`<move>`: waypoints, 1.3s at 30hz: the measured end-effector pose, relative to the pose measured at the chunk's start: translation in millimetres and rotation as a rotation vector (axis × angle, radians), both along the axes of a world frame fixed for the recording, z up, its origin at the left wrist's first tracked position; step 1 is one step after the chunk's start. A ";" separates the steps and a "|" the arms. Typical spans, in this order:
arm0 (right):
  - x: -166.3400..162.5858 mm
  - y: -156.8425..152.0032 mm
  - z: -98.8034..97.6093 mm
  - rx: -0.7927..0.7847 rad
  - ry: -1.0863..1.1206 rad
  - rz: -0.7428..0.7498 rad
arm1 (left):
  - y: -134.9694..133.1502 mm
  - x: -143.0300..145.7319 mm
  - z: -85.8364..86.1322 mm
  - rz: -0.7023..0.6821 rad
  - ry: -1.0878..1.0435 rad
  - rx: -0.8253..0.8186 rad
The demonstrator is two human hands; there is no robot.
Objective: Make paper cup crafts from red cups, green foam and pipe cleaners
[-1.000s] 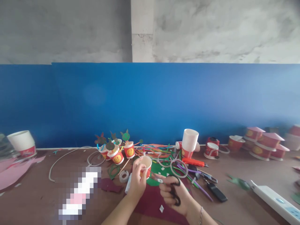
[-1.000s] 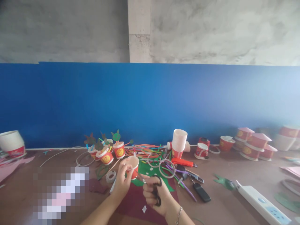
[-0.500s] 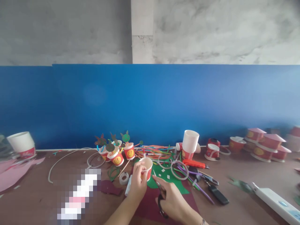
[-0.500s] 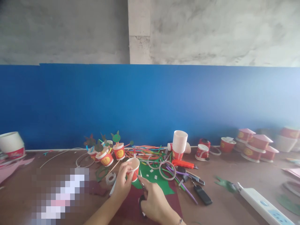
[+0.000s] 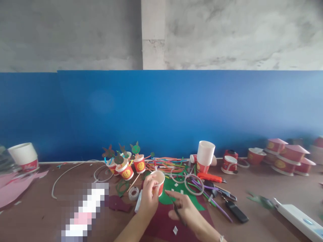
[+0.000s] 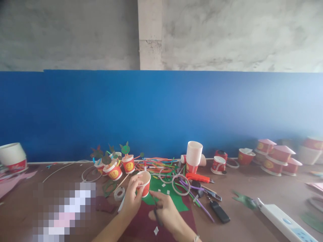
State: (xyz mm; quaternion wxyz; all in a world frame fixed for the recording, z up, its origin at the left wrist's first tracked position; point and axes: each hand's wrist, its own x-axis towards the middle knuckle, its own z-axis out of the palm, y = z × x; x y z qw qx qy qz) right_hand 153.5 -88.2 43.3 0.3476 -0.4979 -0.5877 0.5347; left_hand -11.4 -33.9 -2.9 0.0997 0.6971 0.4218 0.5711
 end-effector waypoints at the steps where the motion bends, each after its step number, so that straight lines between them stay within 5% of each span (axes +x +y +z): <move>1: -1.8 -2.0 -2.6 0.170 -0.204 -0.008 | -0.1 -0.1 0.1 0.007 0.003 -0.005; 3: -3.7 -4.5 -7.3 0.419 -0.500 -0.007 | -0.5 -0.3 0.7 0.014 0.008 -0.009; 5: -3.1 -4.3 -9.1 0.455 -0.520 -0.003 | -0.9 -0.8 1.6 0.011 0.008 -0.010; 10: 5.6 5.8 -2.5 -0.241 0.345 0.039 | -1.0 -1.7 1.7 -0.012 0.011 -0.026; 13: 8.1 9.6 -1.0 -0.421 0.604 0.069 | -0.1 -1.9 0.6 -0.015 0.016 -0.032; 15: 5.5 8.0 -3.1 -0.315 0.451 0.043 | 0.7 -1.9 -0.1 -0.023 0.014 -0.021; 21: -4.5 -3.6 -11.1 0.431 -0.417 -0.017 | 3.0 -2.3 -1.2 -0.028 -0.004 -0.046; 23: -3.9 -2.6 -10.1 0.349 -0.315 -0.024 | 3.2 -2.9 -1.7 -0.028 -0.010 -0.040; 27: 3.8 6.4 -4.8 -0.286 0.442 0.047 | 2.7 -3.4 -2.1 -0.028 -0.003 -0.028; 29: 7.1 9.5 -2.9 -0.466 0.697 0.103 | 1.9 -3.0 -1.2 -0.025 0.002 -0.038; 31: 6.5 9.1 -1.4 -0.480 0.722 0.086 | 0.4 -2.4 0.1 -0.027 0.015 -0.040; 36: -4.9 2.1 2.9 -0.129 0.317 -0.033 | -2.2 -1.9 0.7 -0.045 0.050 -0.069; 39: -3.4 2.3 5.9 -0.163 0.336 -0.017 | -2.0 -1.7 -1.1 -0.045 0.043 -0.096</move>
